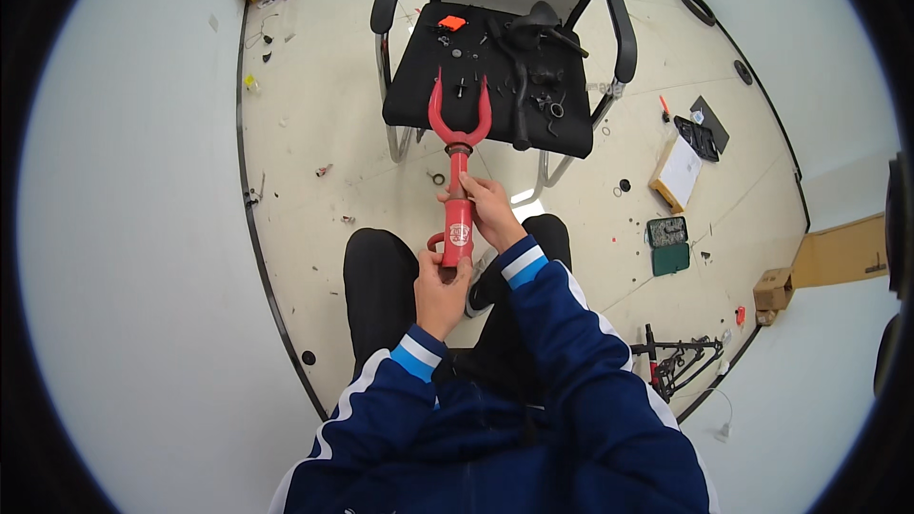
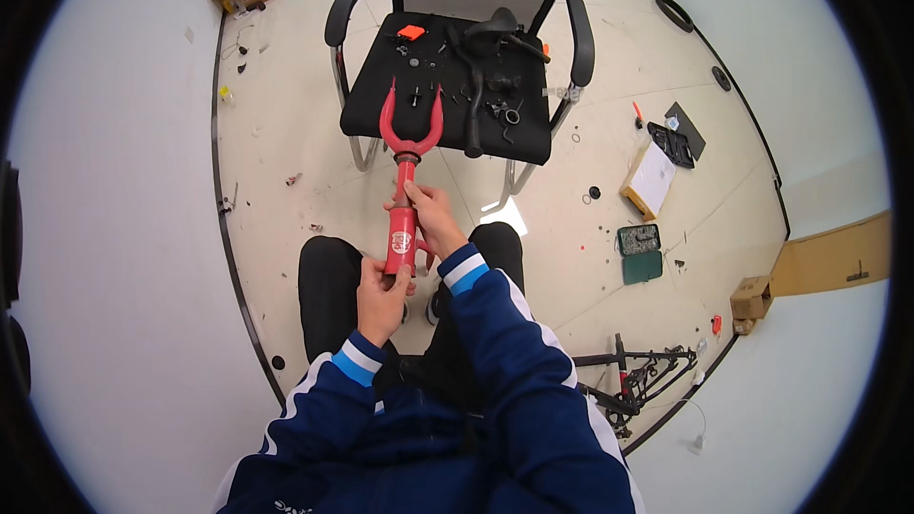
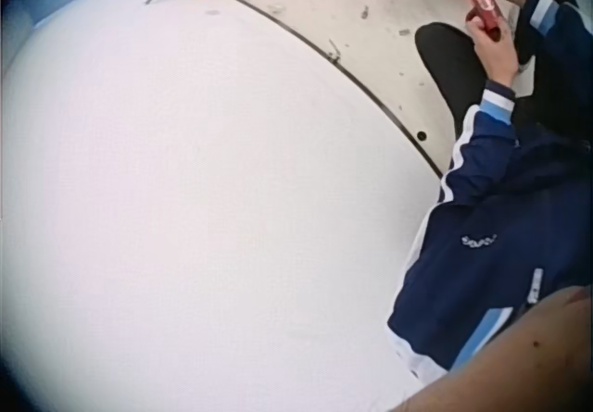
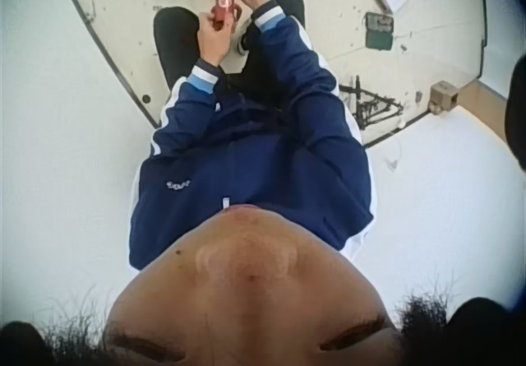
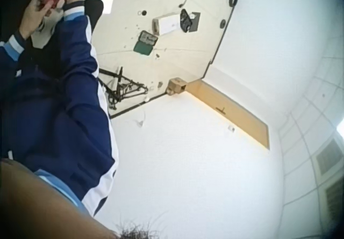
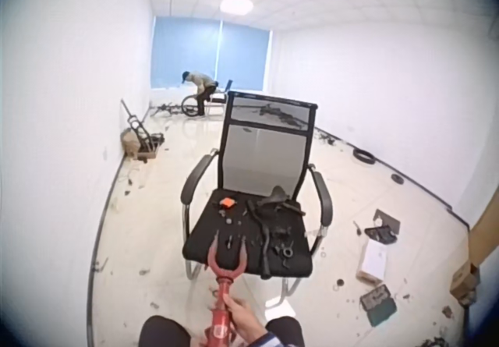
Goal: The person assembles a bicycle handlebar by attaching a stem and handlebar to a red fork held in a clamp. They use an Allen key to tighten bolts and secure the components.
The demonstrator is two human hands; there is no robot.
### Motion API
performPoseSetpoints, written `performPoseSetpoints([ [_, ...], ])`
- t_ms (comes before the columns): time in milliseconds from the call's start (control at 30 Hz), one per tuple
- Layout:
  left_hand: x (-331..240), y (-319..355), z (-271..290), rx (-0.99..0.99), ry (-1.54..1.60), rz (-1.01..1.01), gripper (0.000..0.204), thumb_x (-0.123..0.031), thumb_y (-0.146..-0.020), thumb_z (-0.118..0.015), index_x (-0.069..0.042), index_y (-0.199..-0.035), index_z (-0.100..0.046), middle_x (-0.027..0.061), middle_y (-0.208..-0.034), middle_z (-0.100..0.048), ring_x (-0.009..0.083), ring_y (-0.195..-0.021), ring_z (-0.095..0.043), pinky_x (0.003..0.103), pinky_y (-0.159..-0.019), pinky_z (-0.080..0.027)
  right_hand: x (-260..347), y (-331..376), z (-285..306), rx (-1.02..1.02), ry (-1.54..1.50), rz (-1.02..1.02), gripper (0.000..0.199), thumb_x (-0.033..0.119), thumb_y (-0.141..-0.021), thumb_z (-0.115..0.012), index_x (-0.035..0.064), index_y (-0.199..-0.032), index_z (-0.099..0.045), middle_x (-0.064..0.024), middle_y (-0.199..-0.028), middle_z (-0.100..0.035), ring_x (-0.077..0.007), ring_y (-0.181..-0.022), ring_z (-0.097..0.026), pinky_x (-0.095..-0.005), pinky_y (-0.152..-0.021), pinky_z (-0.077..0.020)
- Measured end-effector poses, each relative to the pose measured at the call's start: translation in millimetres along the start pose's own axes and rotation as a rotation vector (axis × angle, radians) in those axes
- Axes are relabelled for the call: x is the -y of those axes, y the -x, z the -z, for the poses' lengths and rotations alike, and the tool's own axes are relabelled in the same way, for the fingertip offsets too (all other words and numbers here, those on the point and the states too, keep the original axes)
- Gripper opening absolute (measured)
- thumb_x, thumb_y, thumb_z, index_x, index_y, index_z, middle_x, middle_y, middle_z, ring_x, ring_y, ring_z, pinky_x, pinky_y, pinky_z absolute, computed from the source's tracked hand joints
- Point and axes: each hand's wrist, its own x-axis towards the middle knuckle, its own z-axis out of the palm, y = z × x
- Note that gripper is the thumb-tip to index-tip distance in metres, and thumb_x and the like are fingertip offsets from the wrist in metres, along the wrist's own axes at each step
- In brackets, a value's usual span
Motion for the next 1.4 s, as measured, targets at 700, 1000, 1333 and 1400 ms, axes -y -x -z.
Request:
performPoseSetpoints([
  [700,21,0,22,0.009,-0.168,-0.162,0.028,-0.005,-0.087,-0.072,-0.002,-0.09,-0.044,0.0088,-0.074,-0.066,0.0101,-0.06,-0.063,0.026,-0.052,-0.05,-21,-7,28,0.124,-0.103,0.03,0.037,0.027,-0.1,-0.061,-0.006,-0.116,-0.058,-0.0112,-0.099,-0.066,-0.0252,-0.085,-0.069,-0.0384,-0.079,-0.0579],
  [1000,2,-17,15,0.019,-0.03,-0.078,0.033,-0.013,-0.09,-0.074,-0.003,-0.093,-0.042,0.0098,-0.079,-0.066,0.011,-0.06,-0.064,0.025,-0.052,-0.051,1,-17,9,0.029,-0.049,0.046,0.035,0.027,-0.099,-0.063,-0.006,-0.11,-0.06,-0.0107,-0.097,-0.066,-0.0237,-0.083,-0.071,-0.0365,-0.075,-0.0591],
  [1333,2,-17,16,0.043,0.032,0.008,0.034,-0.015,-0.091,-0.073,-0.004,-0.094,-0.042,0.0103,-0.082,-0.066,0.0118,-0.061,-0.063,0.025,-0.052,-0.051,2,-24,10,0.04,-0.03,-0.018,0.033,0.027,-0.098,-0.064,-0.0041,-0.108,-0.06,-0.0103,-0.094,-0.067,-0.0238,-0.082,-0.07,-0.0376,-0.076,-0.0587],
  [1400,7,-13,21,0.027,-0.004,-0.01,0.034,-0.012,-0.086,-0.076,-0.002,-0.093,-0.044,0.0122,-0.083,-0.068,0.0125,-0.068,-0.066,0.026,-0.06,-0.053,4,-24,10,0.048,0.0,-0.021,0.032,0.027,-0.097,-0.064,-0.0037,-0.108,-0.061,-0.0097,-0.093,-0.067,-0.0239,-0.079,-0.071,-0.0377,-0.076,-0.0585],
])
